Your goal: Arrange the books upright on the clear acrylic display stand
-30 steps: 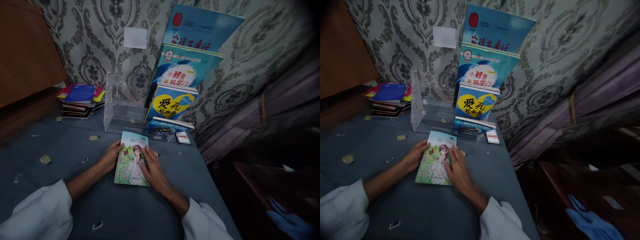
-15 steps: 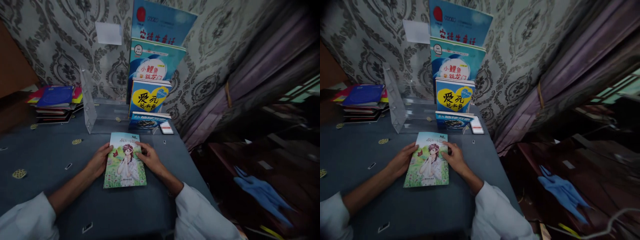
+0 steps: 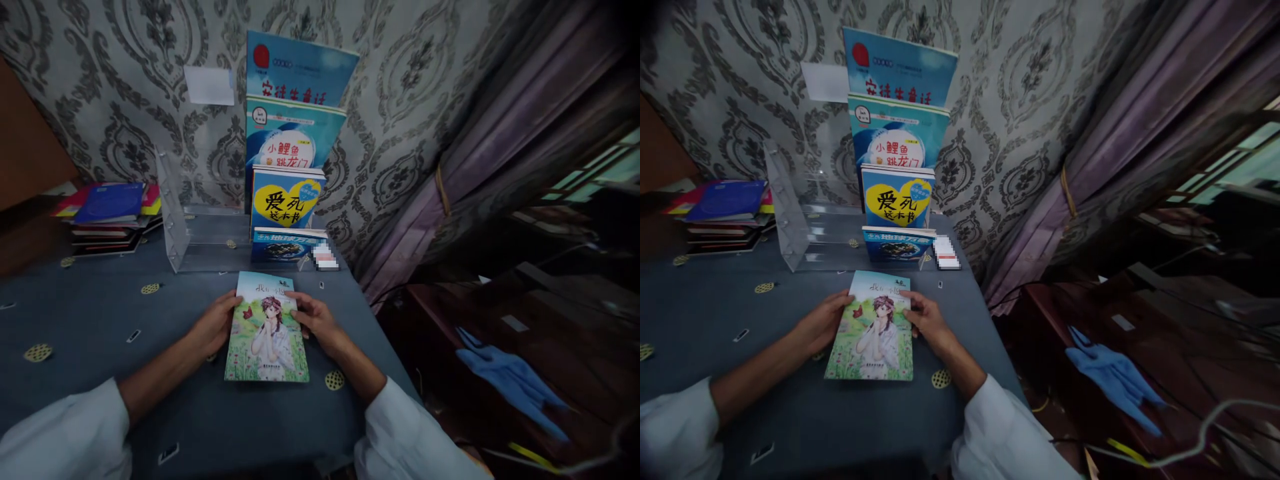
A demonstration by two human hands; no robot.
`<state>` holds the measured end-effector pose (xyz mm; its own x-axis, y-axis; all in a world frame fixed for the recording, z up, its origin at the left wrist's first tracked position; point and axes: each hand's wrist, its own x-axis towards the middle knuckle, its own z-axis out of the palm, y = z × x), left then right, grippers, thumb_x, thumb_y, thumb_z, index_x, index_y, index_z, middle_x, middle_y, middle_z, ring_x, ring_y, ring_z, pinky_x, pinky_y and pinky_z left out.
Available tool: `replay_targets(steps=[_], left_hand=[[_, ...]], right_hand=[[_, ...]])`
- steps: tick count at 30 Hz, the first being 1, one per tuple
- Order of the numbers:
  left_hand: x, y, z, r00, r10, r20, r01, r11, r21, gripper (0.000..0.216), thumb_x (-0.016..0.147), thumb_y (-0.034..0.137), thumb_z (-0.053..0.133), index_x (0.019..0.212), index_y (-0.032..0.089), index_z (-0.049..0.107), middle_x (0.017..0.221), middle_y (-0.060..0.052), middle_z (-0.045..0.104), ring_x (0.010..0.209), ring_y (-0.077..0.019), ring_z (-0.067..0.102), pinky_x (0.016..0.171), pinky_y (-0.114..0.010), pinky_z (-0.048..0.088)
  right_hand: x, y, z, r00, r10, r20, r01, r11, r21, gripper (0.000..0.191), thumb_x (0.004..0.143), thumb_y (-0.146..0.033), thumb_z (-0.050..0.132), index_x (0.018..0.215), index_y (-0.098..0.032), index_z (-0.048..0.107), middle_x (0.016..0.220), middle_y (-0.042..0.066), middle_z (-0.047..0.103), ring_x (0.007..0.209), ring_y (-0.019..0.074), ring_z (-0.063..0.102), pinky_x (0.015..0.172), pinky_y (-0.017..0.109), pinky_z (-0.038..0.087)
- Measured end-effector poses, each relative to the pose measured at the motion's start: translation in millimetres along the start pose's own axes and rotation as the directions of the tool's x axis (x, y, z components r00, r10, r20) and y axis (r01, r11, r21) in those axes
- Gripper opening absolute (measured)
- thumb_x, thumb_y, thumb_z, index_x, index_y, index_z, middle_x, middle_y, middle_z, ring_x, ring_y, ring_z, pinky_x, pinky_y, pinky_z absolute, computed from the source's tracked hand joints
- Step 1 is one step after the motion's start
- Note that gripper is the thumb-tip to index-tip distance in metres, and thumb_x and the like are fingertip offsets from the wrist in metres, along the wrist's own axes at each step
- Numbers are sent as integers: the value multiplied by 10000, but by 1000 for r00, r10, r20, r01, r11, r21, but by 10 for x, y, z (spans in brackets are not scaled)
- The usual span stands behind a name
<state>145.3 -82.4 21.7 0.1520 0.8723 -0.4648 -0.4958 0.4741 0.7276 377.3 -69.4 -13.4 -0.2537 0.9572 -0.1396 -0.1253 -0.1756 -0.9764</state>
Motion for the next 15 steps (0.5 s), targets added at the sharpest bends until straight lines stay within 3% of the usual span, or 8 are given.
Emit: replay_targets(steps=[4, 9, 15], left_hand=[[26, 23, 87, 1000, 15, 20, -16, 999, 40, 195, 774, 114, 634, 957, 174, 667, 810, -48, 765, 669, -215, 717, 629, -310, 578], [99, 103, 214, 993, 94, 76, -99, 993, 64, 240, 744, 119, 627, 976, 160, 669, 827, -58, 761, 669, -210, 711, 644, -314, 581], [198, 239, 349, 968, 235, 91, -240, 969, 56, 305, 713, 134, 635, 1014, 166, 665, 867, -48, 760, 715, -211, 717, 683, -325, 592]], right_hand=[[-23, -53, -77, 999, -50, -8, 50, 998, -30, 517, 680, -339, 826, 1169, -220, 707, 820, -18, 649, 453, 44, 435, 354, 180, 348], [44, -193, -140, 990, -137, -21, 133, 980, -148, 575, 742, -364, 795, 1281, -209, 670, 644, -46, 585, 417, 58, 373, 354, 189, 318], [183, -452, -183, 947, -320, 0, 306, 905, -295, 483, 861, -359, 670, 1329, -239, 656, 813, 30, 679, 600, 142, 562, 472, 232, 428]])
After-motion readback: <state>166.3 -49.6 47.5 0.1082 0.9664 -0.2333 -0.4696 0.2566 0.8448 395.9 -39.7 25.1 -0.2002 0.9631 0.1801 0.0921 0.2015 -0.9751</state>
